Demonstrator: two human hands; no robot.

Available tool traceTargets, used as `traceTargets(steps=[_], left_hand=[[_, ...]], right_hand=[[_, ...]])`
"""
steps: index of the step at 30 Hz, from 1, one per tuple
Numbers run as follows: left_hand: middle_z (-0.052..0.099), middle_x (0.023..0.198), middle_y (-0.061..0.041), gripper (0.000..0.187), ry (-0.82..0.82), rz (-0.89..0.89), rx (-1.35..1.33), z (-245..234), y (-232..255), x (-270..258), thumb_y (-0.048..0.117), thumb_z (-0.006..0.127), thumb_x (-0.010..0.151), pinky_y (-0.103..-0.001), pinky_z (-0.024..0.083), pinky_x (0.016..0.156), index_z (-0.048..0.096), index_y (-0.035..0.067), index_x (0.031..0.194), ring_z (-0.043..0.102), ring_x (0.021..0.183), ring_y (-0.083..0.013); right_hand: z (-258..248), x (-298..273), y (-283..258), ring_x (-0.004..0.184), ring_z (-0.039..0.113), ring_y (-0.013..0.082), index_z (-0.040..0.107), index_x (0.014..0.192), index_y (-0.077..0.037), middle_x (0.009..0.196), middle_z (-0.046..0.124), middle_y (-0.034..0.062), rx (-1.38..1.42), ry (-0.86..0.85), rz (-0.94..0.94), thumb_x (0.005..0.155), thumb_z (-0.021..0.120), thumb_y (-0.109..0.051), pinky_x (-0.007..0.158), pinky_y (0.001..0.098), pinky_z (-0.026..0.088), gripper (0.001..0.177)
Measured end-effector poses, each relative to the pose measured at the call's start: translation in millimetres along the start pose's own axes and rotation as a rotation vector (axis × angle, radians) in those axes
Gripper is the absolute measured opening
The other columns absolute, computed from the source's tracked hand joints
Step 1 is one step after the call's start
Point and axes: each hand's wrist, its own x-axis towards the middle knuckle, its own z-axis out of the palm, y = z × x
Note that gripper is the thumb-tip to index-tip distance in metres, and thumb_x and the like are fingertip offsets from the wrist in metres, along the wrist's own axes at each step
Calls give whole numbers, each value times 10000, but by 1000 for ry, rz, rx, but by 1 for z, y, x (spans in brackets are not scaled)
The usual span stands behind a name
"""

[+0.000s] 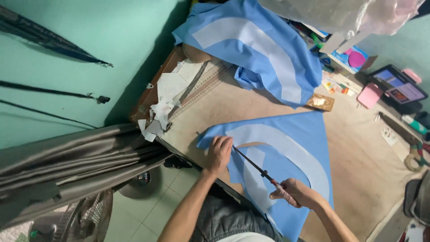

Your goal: The person uses shears to cut curved shapes from light blue fabric with white stripes on a work table. They repeatedly cut along the white stripe, reposition the fabric, and trim the edges to produce multiple identical curved pieces.

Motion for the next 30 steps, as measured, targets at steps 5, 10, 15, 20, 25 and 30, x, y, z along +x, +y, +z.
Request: traceTargets(steps=[5, 10, 15, 20, 25, 30], left_hand=[[588, 937, -76, 436, -584, 352, 8, 12, -32, 73, 247, 914, 690, -396, 465, 757, 629, 92, 981, 511, 913, -281], [564, 904, -26, 390, -716, 351, -98, 34, -59, 87, 247, 878, 688, -396, 460, 771, 572, 159, 912, 527, 867, -269], [618, 966, -18, 411, -762, 370, -109, 29, -57, 95, 277, 907, 712, -355, 460, 804, 606, 161, 967, 562, 867, -239], [621, 927, 3, 427, -748, 384, -154, 32, -59, 97, 287, 928, 684, -332, 454, 762, 598, 152, 917, 545, 802, -210], [618, 914, 1, 433, -737, 377, -171, 30, -58, 99, 285, 931, 684, -332, 453, 744, 594, 147, 918, 533, 804, -211], [621, 915, -10, 426, -733, 371, -185, 34, -61, 96, 262, 940, 676, -330, 447, 724, 604, 135, 906, 526, 804, -215]], right_hand=[[18, -7, 14, 305, 400, 90, 749, 849, 170, 748, 748, 184, 109, -48, -108, 1046, 466, -161, 325, 193, 156, 478], [28, 26, 37, 396, 350, 110, 524, 646, -47, 631, 624, 91, -398, 53, -475, 935, 807, -243, 408, 293, 239, 449], [28, 58, 56, 608, 791, 164, 596, 693, 45, 853, 858, 231, -176, -102, -525, 964, 678, -34, 325, 239, 191, 294], [24, 66, 56, 663, 785, 289, 685, 776, 127, 805, 802, 327, 23, -174, -493, 978, 638, -40, 291, 193, 273, 266], [25, 61, 53, 575, 754, 223, 764, 871, 146, 728, 803, 237, -64, -119, -527, 948, 683, -63, 337, 189, 429, 237], [24, 62, 53, 568, 753, 231, 761, 878, 149, 747, 803, 267, -77, -120, -483, 951, 678, -59, 320, 178, 407, 235]])
